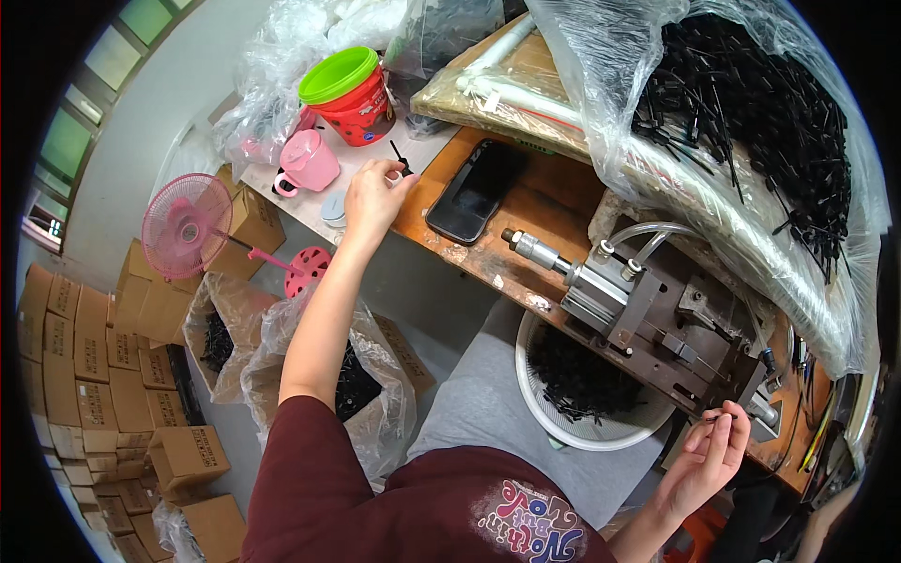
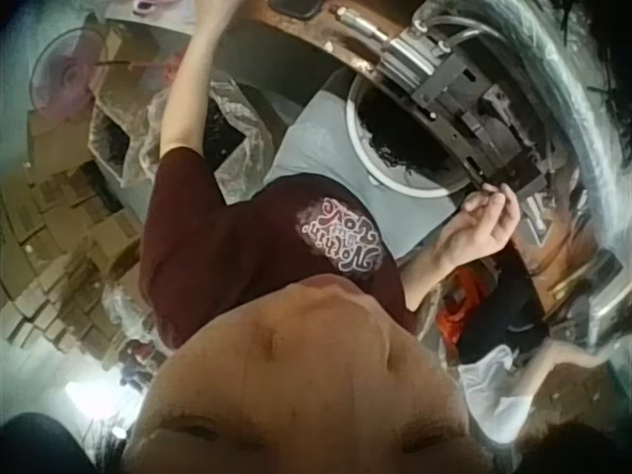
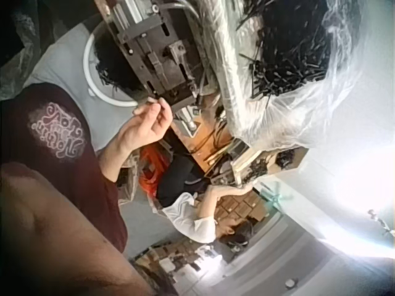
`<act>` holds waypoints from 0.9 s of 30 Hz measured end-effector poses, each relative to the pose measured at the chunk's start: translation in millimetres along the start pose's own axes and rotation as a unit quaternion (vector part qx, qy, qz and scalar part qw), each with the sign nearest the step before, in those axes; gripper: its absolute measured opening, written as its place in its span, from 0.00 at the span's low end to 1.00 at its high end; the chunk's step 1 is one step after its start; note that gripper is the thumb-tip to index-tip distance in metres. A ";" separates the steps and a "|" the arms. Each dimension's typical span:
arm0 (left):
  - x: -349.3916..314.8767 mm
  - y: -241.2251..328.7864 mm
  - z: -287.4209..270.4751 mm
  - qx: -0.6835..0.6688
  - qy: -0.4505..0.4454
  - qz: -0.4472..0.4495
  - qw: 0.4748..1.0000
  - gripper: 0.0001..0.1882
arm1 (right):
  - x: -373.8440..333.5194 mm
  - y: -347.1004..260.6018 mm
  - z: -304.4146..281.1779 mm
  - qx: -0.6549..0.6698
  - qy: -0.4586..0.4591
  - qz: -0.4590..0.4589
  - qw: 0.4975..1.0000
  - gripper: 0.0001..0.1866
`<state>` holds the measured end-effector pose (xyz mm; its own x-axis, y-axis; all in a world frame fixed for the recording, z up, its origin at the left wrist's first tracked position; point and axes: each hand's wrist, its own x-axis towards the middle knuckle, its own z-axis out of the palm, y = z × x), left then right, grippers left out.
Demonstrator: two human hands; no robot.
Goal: Assembling small black electronic components or wire connectors using a manual press tool on a workbench.
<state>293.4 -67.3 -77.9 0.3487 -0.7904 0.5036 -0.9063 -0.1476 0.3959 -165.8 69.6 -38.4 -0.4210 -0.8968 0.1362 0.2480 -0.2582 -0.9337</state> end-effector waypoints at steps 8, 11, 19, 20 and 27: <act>-9.6 -13.8 10.7 -0.017 0.012 0.010 1.000 0.10 | -4.1 2.8 9.2 0.016 -0.016 0.029 0.999 0.10; -16.1 -14.3 -4.9 -0.073 0.003 -0.017 0.997 0.09 | -6.0 4.5 11.7 0.020 -0.022 0.044 0.999 0.10; -69.3 108.6 -81.8 -0.469 -0.039 -0.013 0.882 0.14 | -10.6 8.4 24.8 0.007 -0.048 0.082 0.995 0.09; -77.2 117.3 -84.0 -0.479 -0.080 0.060 0.872 0.16 | -11.2 7.6 28.9 -0.001 -0.067 0.098 0.993 0.09; -108.7 184.3 -63.0 -0.550 -0.306 0.218 0.746 0.20 | -5.7 6.3 42.5 0.034 -0.164 0.181 0.969 0.08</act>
<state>103.6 28.9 -11.3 -0.4007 -0.7937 0.4577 -0.0407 0.5145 0.8565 -124.8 57.7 -31.0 0.0010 -0.9961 -0.0879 0.3892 0.0813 -0.9176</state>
